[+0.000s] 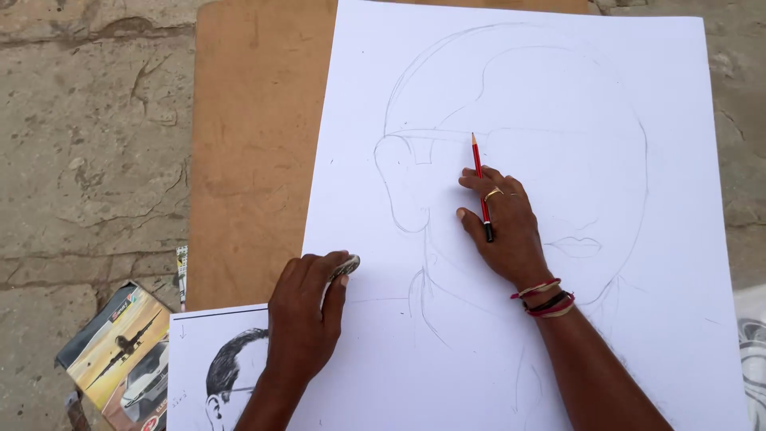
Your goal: Sketching a portrait on a large sheet of paper using a pencil and an eraser, referring to a printed photograph.
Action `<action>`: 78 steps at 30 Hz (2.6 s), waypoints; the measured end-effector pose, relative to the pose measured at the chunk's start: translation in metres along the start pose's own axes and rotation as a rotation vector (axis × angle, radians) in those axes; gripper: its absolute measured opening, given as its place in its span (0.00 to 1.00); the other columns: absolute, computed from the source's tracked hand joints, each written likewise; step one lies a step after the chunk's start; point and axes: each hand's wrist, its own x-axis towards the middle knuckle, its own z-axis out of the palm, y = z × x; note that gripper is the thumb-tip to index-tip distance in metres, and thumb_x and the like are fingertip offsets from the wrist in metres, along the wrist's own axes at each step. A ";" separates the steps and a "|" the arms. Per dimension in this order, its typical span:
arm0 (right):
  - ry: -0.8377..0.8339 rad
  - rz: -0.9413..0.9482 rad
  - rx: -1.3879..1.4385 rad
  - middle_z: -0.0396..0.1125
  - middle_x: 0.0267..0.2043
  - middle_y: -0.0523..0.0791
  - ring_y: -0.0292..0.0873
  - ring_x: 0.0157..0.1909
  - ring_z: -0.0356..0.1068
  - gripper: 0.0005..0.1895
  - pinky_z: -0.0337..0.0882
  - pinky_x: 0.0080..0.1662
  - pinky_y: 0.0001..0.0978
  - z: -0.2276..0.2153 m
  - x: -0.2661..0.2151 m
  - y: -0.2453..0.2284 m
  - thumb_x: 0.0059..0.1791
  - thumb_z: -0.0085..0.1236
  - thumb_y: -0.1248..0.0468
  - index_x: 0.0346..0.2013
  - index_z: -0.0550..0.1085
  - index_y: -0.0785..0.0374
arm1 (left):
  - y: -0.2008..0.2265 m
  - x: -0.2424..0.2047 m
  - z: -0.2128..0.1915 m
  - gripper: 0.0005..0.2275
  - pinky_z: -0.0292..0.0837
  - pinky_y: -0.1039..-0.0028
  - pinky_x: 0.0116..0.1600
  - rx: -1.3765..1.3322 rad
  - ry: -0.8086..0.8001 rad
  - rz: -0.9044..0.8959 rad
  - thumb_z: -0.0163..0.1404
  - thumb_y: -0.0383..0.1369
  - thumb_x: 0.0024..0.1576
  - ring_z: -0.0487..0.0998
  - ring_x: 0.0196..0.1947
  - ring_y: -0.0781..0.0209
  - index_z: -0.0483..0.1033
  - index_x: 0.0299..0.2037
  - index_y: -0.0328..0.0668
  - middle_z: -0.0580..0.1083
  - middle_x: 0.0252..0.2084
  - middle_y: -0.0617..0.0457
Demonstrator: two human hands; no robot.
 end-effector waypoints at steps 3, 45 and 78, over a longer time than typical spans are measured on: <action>0.007 0.034 -0.155 0.65 0.67 0.48 0.52 0.75 0.53 0.25 0.49 0.72 0.53 0.009 -0.003 0.004 0.47 0.62 0.65 0.59 0.70 0.62 | -0.008 0.078 0.026 0.10 0.73 0.64 0.41 0.068 0.020 0.060 0.52 0.25 0.59 0.75 0.37 0.55 0.77 0.50 0.39 0.76 0.38 0.51; -0.055 0.084 -0.190 0.64 0.67 0.46 0.48 0.73 0.54 0.23 0.45 0.71 0.54 0.008 -0.001 0.008 0.47 0.62 0.58 0.54 0.72 0.61 | -0.068 0.328 0.174 0.05 0.77 0.65 0.32 0.309 -0.029 0.345 0.59 0.25 0.56 0.82 0.30 0.57 0.77 0.39 0.36 0.80 0.32 0.46; -0.073 0.081 -0.232 0.63 0.67 0.46 0.47 0.73 0.54 0.23 0.45 0.71 0.55 0.011 -0.002 0.009 0.47 0.62 0.57 0.54 0.72 0.61 | -0.060 0.296 0.120 0.06 0.70 0.64 0.24 0.485 -0.202 0.354 0.60 0.29 0.56 0.79 0.24 0.58 0.78 0.38 0.36 0.79 0.27 0.46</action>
